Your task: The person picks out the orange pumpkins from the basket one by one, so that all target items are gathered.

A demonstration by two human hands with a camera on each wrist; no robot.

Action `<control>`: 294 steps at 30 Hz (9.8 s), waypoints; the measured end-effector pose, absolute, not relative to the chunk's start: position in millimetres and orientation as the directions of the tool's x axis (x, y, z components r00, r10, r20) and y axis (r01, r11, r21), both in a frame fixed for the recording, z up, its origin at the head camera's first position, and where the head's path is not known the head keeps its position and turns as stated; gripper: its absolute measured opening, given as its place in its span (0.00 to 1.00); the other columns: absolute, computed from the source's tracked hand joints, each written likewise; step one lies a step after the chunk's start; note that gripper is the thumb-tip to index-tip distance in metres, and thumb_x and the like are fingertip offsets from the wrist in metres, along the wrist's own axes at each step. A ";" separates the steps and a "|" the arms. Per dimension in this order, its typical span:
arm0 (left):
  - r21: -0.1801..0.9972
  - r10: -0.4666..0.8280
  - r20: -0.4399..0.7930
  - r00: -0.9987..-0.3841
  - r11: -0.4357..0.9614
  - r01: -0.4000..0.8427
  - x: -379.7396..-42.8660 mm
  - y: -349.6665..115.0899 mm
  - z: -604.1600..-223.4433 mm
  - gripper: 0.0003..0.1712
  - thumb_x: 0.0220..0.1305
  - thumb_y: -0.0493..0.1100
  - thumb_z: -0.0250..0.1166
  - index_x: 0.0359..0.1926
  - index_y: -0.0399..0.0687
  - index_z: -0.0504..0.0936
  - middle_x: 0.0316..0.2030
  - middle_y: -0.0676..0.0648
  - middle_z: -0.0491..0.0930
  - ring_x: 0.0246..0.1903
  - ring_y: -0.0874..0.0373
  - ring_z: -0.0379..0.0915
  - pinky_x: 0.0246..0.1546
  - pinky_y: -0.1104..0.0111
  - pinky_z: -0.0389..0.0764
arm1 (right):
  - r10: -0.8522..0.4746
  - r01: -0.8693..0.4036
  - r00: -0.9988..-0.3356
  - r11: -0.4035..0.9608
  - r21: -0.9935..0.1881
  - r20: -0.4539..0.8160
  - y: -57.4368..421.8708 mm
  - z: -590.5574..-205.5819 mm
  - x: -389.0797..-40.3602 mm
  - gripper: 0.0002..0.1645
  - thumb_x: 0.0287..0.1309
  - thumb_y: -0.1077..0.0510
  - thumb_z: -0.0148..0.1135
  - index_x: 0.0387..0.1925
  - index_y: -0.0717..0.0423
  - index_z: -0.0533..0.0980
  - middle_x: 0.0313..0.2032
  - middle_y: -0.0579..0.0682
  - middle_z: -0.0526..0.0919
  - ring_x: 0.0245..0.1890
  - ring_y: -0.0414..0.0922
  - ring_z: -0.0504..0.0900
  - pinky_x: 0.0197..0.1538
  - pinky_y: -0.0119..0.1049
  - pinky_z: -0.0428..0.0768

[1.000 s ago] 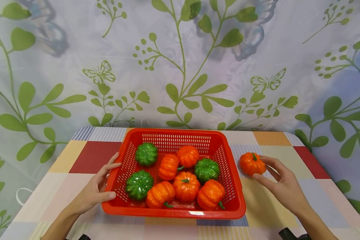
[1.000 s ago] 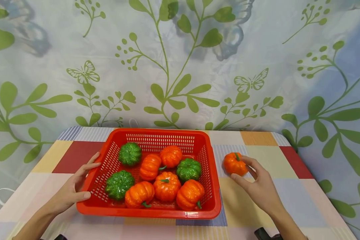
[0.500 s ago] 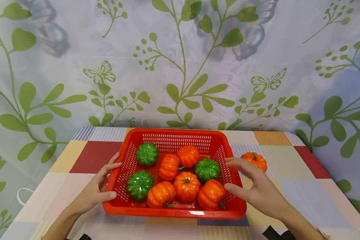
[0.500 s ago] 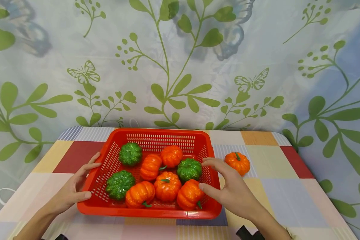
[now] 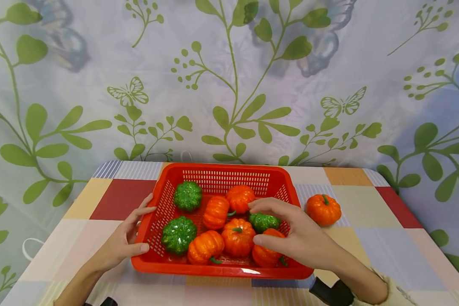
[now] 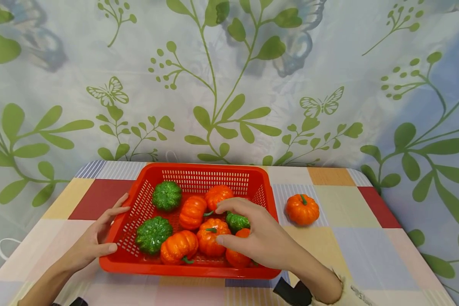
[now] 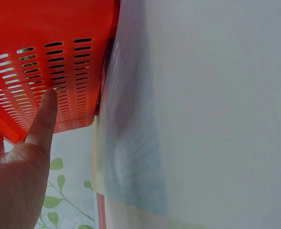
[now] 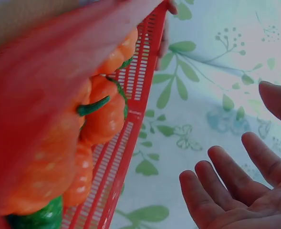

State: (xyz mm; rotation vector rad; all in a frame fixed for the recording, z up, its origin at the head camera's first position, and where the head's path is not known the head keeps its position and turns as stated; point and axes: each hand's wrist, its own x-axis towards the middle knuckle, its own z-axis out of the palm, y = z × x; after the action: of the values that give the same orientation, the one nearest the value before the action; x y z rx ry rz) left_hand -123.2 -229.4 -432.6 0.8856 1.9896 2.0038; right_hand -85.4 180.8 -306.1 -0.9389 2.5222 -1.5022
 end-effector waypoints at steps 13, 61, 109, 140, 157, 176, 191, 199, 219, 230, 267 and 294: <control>0.964 0.522 0.257 -0.813 -0.078 0.255 -127.4 -231.0 -436.2 0.41 0.57 0.27 0.60 0.71 0.35 0.56 0.78 0.49 0.33 0.69 0.62 0.53 0.51 0.59 0.79 | -0.625 -0.491 -0.767 0.429 -0.758 0.143 134.6 -307.6 -141.6 0.23 0.56 0.54 0.71 0.53 0.50 0.76 0.51 0.43 0.79 0.53 0.42 0.75 0.56 0.47 0.75; 0.966 0.503 0.235 -0.832 -0.025 0.258 -123.1 -231.8 -438.8 0.41 0.58 0.29 0.60 0.72 0.37 0.56 0.78 0.50 0.33 0.66 0.64 0.56 0.47 0.58 0.82 | -0.668 -0.392 -0.742 0.501 -0.771 -0.057 106.5 -366.5 -182.2 0.25 0.57 0.60 0.71 0.56 0.57 0.74 0.50 0.49 0.78 0.44 0.45 0.76 0.50 0.39 0.75; 0.962 0.486 0.248 -0.838 -0.019 0.274 -122.2 -235.0 -437.9 0.41 0.57 0.27 0.59 0.72 0.37 0.56 0.78 0.49 0.33 0.67 0.64 0.54 0.48 0.60 0.81 | -0.510 -0.321 -0.850 0.309 -0.895 0.128 109.9 -344.9 -168.9 0.33 0.55 0.52 0.70 0.63 0.52 0.72 0.55 0.51 0.72 0.52 0.50 0.73 0.45 0.42 0.81; 0.964 0.486 0.235 -0.842 -0.005 0.266 -123.8 -231.1 -440.2 0.41 0.57 0.29 0.60 0.72 0.38 0.57 0.78 0.49 0.33 0.67 0.67 0.53 0.48 0.59 0.81 | -0.502 -0.464 -0.832 0.395 -0.793 0.237 151.3 -306.2 -127.2 0.37 0.52 0.48 0.75 0.64 0.42 0.72 0.59 0.38 0.75 0.56 0.40 0.73 0.59 0.48 0.73; 0.966 0.493 0.228 -0.840 -0.008 0.258 -124.1 -232.3 -438.2 0.42 0.57 0.28 0.60 0.72 0.37 0.56 0.78 0.50 0.33 0.67 0.67 0.53 0.47 0.59 0.81 | -0.397 -0.425 -0.882 0.438 -0.792 0.254 188.8 -310.8 -104.2 0.40 0.48 0.50 0.78 0.62 0.39 0.70 0.56 0.39 0.73 0.54 0.41 0.74 0.56 0.46 0.75; 0.970 0.478 0.210 -0.853 0.005 0.241 -122.9 -233.4 -437.8 0.41 0.58 0.29 0.60 0.72 0.39 0.56 0.78 0.50 0.33 0.66 0.65 0.56 0.45 0.58 0.82 | -0.321 -0.376 -0.914 0.441 -0.815 0.248 217.8 -321.0 -82.2 0.36 0.53 0.59 0.74 0.64 0.49 0.72 0.57 0.44 0.71 0.51 0.45 0.74 0.51 0.36 0.80; 0.969 0.493 0.219 -0.842 -0.009 0.247 -124.7 -232.7 -438.9 0.42 0.58 0.28 0.59 0.72 0.38 0.56 0.78 0.50 0.32 0.68 0.67 0.52 0.47 0.58 0.82 | -0.164 -0.356 -0.934 0.434 -0.827 0.316 241.7 -330.0 -65.1 0.39 0.47 0.71 0.74 0.61 0.53 0.71 0.53 0.49 0.75 0.44 0.46 0.77 0.42 0.31 0.81; 0.969 0.494 0.222 -0.840 -0.012 0.248 -124.6 -232.6 -439.2 0.42 0.58 0.28 0.59 0.73 0.38 0.55 0.78 0.50 0.32 0.68 0.66 0.53 0.46 0.57 0.82 | -0.114 -0.375 -0.922 0.503 -0.778 0.371 259.1 -335.5 -61.5 0.45 0.42 0.74 0.76 0.65 0.56 0.71 0.59 0.49 0.70 0.55 0.42 0.70 0.51 0.21 0.74; 0.967 0.498 0.224 -0.838 -0.010 0.253 -124.9 -233.6 -437.5 0.42 0.58 0.28 0.59 0.73 0.39 0.55 0.78 0.50 0.32 0.67 0.65 0.54 0.46 0.58 0.82 | 0.264 -0.054 -0.937 0.538 -0.841 0.229 336.5 -372.7 -81.8 0.37 0.57 0.62 0.71 0.66 0.50 0.67 0.51 0.40 0.72 0.46 0.34 0.72 0.42 0.16 0.74; 0.969 0.502 0.220 -0.837 -0.015 0.246 -124.7 -232.2 -436.8 0.42 0.58 0.29 0.59 0.73 0.40 0.55 0.78 0.50 0.31 0.68 0.67 0.51 0.47 0.58 0.82 | 0.469 0.210 -0.881 0.503 -0.838 0.062 364.7 -397.6 -95.7 0.48 0.59 0.51 0.69 0.74 0.60 0.57 0.63 0.65 0.60 0.53 0.47 0.63 0.36 0.12 0.71; 0.972 0.504 0.213 -0.837 -0.022 0.234 -123.9 -234.5 -438.3 0.41 0.59 0.27 0.58 0.73 0.38 0.54 0.78 0.50 0.30 0.68 0.67 0.51 0.49 0.60 0.81 | 0.238 0.204 -0.967 0.500 -0.842 -0.093 399.8 -426.3 -121.2 0.50 0.64 0.46 0.63 0.76 0.61 0.49 0.74 0.69 0.46 0.73 0.63 0.43 0.74 0.50 0.44; 0.971 0.511 0.218 -0.831 -0.026 0.239 -125.5 -231.0 -438.9 0.42 0.59 0.27 0.58 0.73 0.37 0.54 0.78 0.50 0.30 0.69 0.66 0.50 0.50 0.60 0.80 | 0.230 0.174 -0.972 0.546 -0.820 -0.053 403.6 -430.1 -118.5 0.49 0.65 0.49 0.63 0.75 0.65 0.49 0.71 0.73 0.50 0.66 0.66 0.50 0.71 0.37 0.52</control>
State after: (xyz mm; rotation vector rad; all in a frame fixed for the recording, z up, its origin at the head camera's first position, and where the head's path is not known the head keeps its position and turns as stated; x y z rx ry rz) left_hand -125.5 -231.0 -438.9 0.8020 2.0379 1.9556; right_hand -118.5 403.6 -430.1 0.3676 2.8148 -1.4813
